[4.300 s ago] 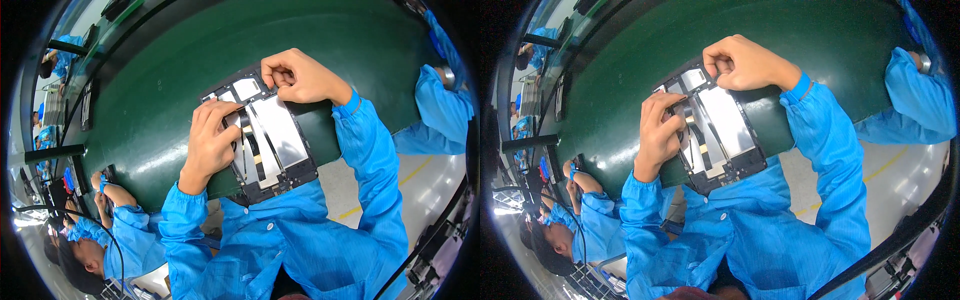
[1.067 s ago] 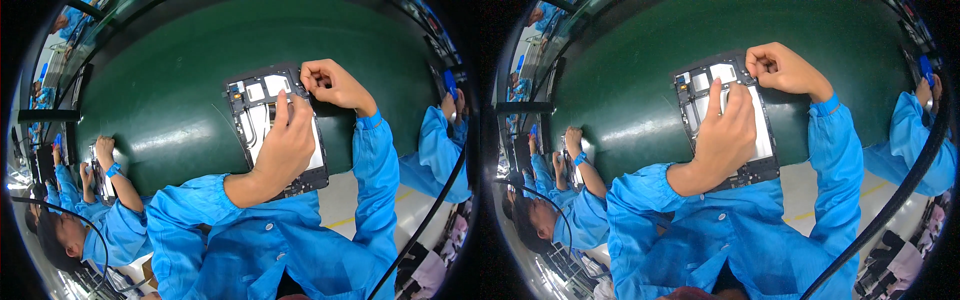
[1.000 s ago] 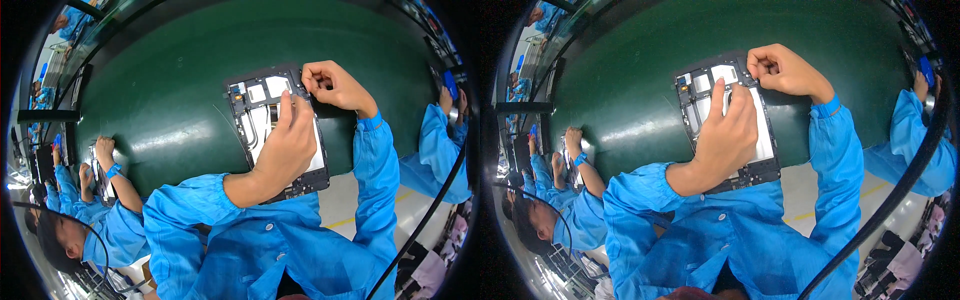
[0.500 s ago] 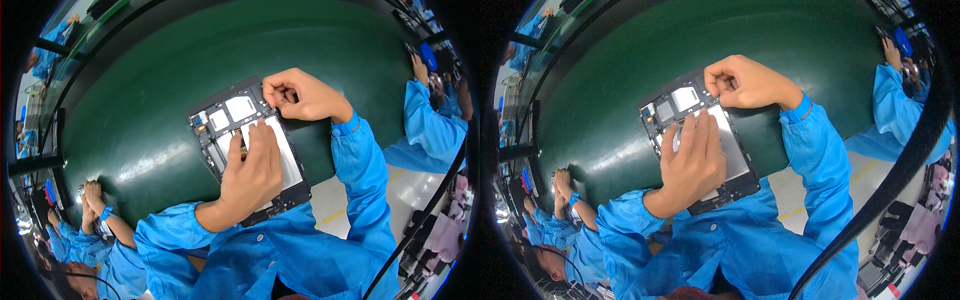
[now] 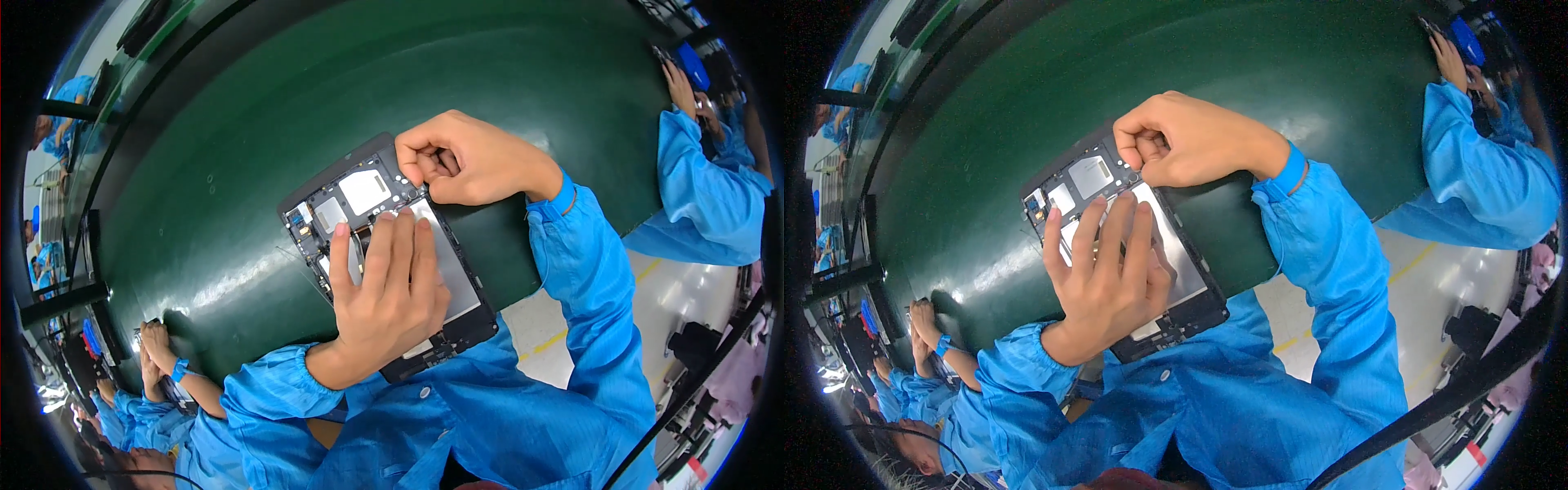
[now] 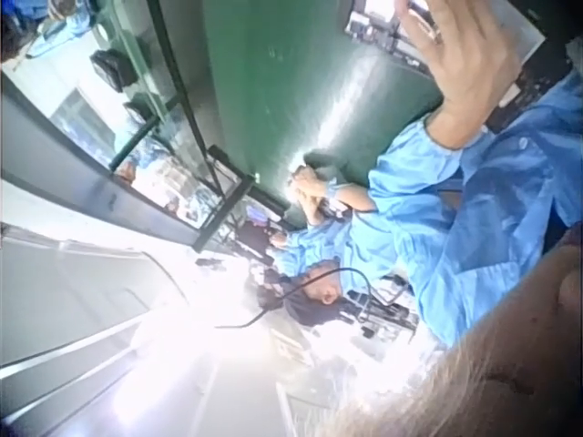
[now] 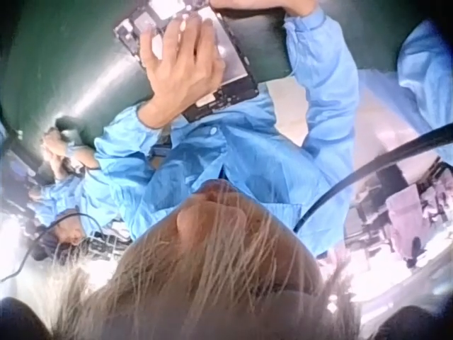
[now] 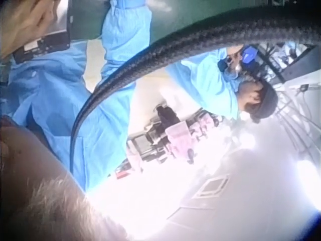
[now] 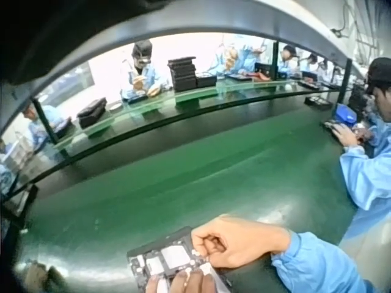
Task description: The person assembles tablets by pressing internal components and ribbon cables into place by hand, placing completed units onto the assembly line and taking new ones to assemble.
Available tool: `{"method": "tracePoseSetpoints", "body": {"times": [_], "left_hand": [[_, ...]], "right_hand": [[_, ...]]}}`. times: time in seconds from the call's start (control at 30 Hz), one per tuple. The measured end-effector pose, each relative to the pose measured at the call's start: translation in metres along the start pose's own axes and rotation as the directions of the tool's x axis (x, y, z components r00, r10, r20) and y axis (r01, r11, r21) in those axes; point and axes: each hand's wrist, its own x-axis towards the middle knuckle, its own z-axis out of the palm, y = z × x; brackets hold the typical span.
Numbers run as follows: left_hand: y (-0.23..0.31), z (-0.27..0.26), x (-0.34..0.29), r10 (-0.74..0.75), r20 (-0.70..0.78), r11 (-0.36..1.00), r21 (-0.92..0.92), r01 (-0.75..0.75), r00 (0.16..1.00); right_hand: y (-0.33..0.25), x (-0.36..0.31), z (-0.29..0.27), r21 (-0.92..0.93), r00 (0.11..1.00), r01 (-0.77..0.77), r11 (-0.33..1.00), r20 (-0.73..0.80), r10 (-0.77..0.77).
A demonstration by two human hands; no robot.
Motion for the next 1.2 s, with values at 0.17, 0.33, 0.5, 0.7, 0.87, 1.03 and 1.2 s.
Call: {"method": "tracePoseSetpoints", "body": {"times": [0.17, 0.33, 0.5, 0.7, 0.87, 1.03, 1.2], "left_hand": [[0.001, -0.001, 0.007, -0.005, 0.013, 0.999, -0.041, 0.006, 1.000], [-0.002, 0.000, 0.007, -0.004, 0.022, 0.994, -0.108, 0.007, 1.000], [-0.007, 0.000, 0.008, 0.033, -0.027, 0.989, -0.141, -0.037, 0.999], [-0.010, 0.008, 0.009, 0.053, -0.062, 0.976, -0.206, -0.064, 0.997], [-0.009, 0.020, 0.006, 0.053, -0.126, 0.984, -0.163, -0.073, 0.991], [-0.016, 0.023, -0.002, 0.086, -0.116, 0.957, -0.267, -0.115, 0.990], [-0.012, 0.021, 0.004, 0.056, -0.094, 0.972, -0.221, -0.076, 0.994]], "right_hand": [[0.007, -0.003, -0.002, 0.015, 1.000, 0.011, 1.000, -0.023, -0.011], [0.015, -0.001, 0.001, -0.019, 0.989, 0.139, 0.990, -0.039, -0.140], [0.007, 0.000, 0.008, -0.051, 0.983, 0.159, 0.986, -0.088, -0.163], [0.005, 0.001, 0.026, -0.104, 0.962, 0.191, 0.976, -0.178, -0.207], [-0.015, 0.006, 0.053, -0.692, 0.412, 0.521, 0.500, -0.309, -0.857], [-0.099, -0.014, 0.089, -0.639, -0.093, 0.727, 0.251, -0.453, -0.887], [-0.190, -0.025, 0.130, -0.605, -0.604, 0.784, -0.141, -0.690, -0.399]]}}
